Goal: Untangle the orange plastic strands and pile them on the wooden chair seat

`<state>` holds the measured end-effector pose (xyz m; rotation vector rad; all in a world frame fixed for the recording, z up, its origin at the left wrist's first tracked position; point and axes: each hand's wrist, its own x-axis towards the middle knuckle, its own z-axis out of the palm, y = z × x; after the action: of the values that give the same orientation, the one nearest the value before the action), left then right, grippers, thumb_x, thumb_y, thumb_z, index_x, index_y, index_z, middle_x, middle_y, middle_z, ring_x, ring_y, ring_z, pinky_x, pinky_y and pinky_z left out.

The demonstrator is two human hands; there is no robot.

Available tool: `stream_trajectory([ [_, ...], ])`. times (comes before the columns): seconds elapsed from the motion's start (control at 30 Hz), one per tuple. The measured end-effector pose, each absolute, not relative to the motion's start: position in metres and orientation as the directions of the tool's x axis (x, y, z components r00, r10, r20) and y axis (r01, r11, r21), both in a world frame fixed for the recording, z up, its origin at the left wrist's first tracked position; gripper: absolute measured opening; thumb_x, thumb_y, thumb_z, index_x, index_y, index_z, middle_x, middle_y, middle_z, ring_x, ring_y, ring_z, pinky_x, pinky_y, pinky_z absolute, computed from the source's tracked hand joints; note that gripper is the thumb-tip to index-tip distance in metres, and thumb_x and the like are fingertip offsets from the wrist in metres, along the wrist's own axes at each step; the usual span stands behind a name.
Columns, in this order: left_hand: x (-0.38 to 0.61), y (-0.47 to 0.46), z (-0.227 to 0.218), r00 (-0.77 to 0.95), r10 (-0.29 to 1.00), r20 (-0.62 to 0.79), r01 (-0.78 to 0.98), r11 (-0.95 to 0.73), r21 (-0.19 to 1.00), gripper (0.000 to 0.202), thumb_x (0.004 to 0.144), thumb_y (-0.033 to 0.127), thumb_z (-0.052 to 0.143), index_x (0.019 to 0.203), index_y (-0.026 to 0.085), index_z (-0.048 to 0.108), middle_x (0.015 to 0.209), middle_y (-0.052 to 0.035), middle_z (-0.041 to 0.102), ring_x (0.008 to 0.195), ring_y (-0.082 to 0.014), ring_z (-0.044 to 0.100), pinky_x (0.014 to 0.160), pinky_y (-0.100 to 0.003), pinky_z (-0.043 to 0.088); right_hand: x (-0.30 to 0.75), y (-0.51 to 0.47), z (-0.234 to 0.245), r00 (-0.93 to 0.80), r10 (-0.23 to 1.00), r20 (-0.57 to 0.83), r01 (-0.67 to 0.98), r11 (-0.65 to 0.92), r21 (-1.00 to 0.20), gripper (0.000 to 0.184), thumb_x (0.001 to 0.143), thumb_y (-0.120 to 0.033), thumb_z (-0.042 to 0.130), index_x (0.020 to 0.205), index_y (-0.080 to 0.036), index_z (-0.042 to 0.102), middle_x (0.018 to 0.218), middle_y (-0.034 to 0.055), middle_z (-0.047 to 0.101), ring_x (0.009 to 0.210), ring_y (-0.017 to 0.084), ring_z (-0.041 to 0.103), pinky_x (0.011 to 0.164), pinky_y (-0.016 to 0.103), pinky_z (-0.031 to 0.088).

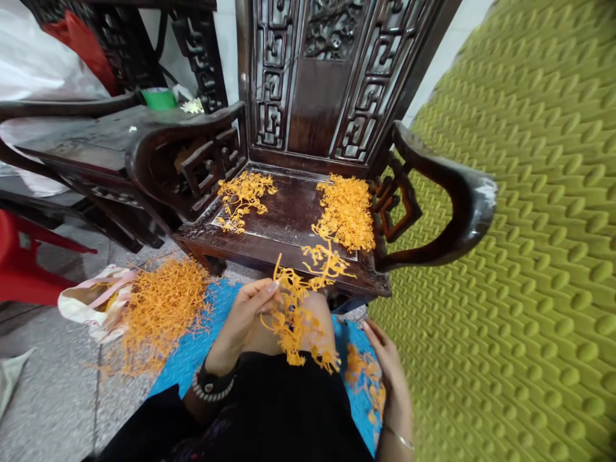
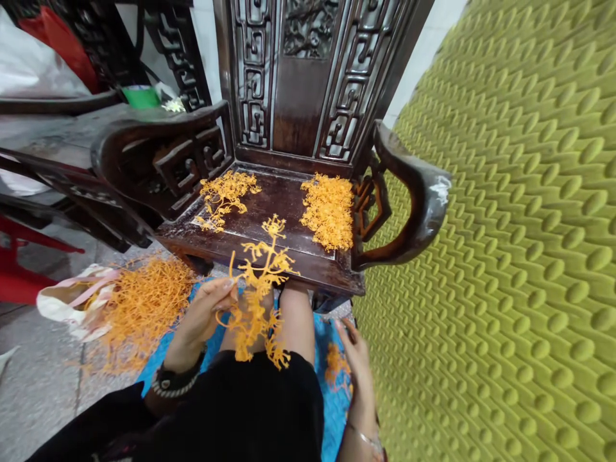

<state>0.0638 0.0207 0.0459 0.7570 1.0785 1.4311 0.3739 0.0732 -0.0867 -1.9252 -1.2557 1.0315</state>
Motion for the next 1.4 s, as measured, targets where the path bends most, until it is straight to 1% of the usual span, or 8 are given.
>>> stream_trajectory([
  [0.2, 0.086, 0.029, 0.034, 0.062, 0.991, -0.116, -0.308, 0.13, 0.942, 0.042, 0.076, 0.053, 0.066, 0.061, 0.013, 0.063, 0.046, 0.0056, 0.038, 0.045, -0.0061, 0.026, 0.048, -0.023, 0.019, 0.288, 0.068, 0.002, -0.327, 0.923, 0.202, -0.133, 0.167, -0.977, 0.083, 0.067, -0.06, 0.073, 0.135, -0.021, 0.048, 0.144, 0.0113, 0.046, 0.136, 0.027, 0.038, 0.115, 0.043, 0.026],
  [0.33, 0.092, 0.025, 0.027, 0.104, 0.984, -0.144, -0.2, 0.163, 0.966, 0.046, 0.074, 0.057, 0.066, 0.06, 0.014, 0.063, 0.048, 0.004, 0.044, 0.047, -0.0077, 0.032, 0.049, -0.024, 0.023, 0.263, 0.066, 0.047, -0.274, 0.951, 0.146, -0.407, 0.023, -0.913, 0.028, 0.079, -0.047, 0.068, 0.096, -0.024, 0.068, 0.092, 0.0046, 0.069, 0.095, 0.021, 0.064, 0.1, 0.041, 0.044],
  [0.47, 0.099, 0.012, 0.008, 0.065, 0.98, -0.186, -0.194, 0.195, 0.961, 0.044, 0.072, 0.057, 0.068, 0.061, 0.014, 0.062, 0.058, 0.0003, 0.056, 0.055, -0.0105, 0.045, 0.054, -0.023, 0.033, 0.258, 0.07, 0.068, -0.157, 0.987, 0.036, -0.593, -0.065, -0.803, 0.026, 0.08, -0.043, 0.067, 0.067, -0.022, 0.059, 0.058, -0.0042, 0.046, 0.056, 0.01, 0.049, 0.067, 0.027, 0.052],
  [0.7, 0.097, -0.005, -0.01, 0.149, 0.966, -0.212, -0.158, 0.234, 0.959, 0.039, 0.076, 0.052, 0.067, 0.067, 0.014, 0.063, 0.061, -0.0006, 0.059, 0.058, -0.0119, 0.05, 0.055, -0.022, 0.037, 0.253, 0.073, 0.075, -0.304, 0.95, 0.067, -0.569, -0.124, -0.813, 0.022, 0.08, -0.044, 0.066, 0.078, -0.024, 0.058, 0.047, -0.0106, 0.028, 0.036, 0.005, 0.015, 0.036, 0.019, 0.026],
  [0.93, 0.09, -0.002, -0.002, 0.056, 0.982, -0.183, -0.125, 0.188, 0.974, 0.045, 0.076, 0.057, 0.064, 0.061, 0.014, 0.06, 0.056, -0.0003, 0.055, 0.053, -0.0115, 0.046, 0.052, -0.023, 0.035, 0.254, 0.078, 0.076, -0.169, 0.967, 0.19, -0.48, 0.088, -0.873, 0.021, 0.077, -0.037, 0.07, 0.075, -0.024, 0.054, 0.058, -0.0053, 0.049, 0.057, 0.011, 0.051, 0.068, 0.029, 0.05],
  [1.2, 0.088, 0.0, -0.003, 0.081, 0.983, -0.166, -0.078, 0.173, 0.982, 0.044, 0.077, 0.055, 0.063, 0.06, 0.014, 0.059, 0.055, 0.0008, 0.051, 0.053, -0.011, 0.043, 0.051, -0.023, 0.033, 0.262, 0.086, 0.071, 0.085, 0.987, 0.134, -0.393, 0.157, -0.906, 0.038, 0.073, -0.024, 0.069, 0.105, -0.03, 0.05, 0.099, -0.0017, 0.056, 0.058, 0.007, 0.045, 0.043, 0.019, 0.035],
  [1.27, 0.087, 0.001, -0.003, 0.098, 0.982, -0.164, -0.066, 0.17, 0.983, 0.043, 0.077, 0.054, 0.063, 0.062, 0.014, 0.061, 0.056, 0.0003, 0.053, 0.053, -0.011, 0.044, 0.053, -0.023, 0.034, 0.266, 0.088, 0.072, 0.048, 0.992, 0.115, -0.417, 0.125, -0.9, 0.042, 0.072, -0.026, 0.07, 0.11, -0.03, 0.052, 0.087, -0.0029, 0.054, 0.052, 0.007, 0.037, 0.04, 0.02, 0.029],
  [1.4, 0.085, 0.0, -0.001, 0.111, 0.98, -0.164, -0.065, 0.172, 0.983, 0.042, 0.078, 0.052, 0.064, 0.061, 0.014, 0.062, 0.056, -0.0001, 0.055, 0.054, -0.0115, 0.046, 0.053, -0.023, 0.035, 0.271, 0.092, 0.072, -0.101, 0.985, 0.14, -0.511, 0.069, -0.857, 0.035, 0.072, -0.045, 0.073, 0.061, -0.021, 0.049, 0.056, -0.0068, 0.027, 0.048, 0.008, 0.027, 0.049, 0.023, 0.035],
])
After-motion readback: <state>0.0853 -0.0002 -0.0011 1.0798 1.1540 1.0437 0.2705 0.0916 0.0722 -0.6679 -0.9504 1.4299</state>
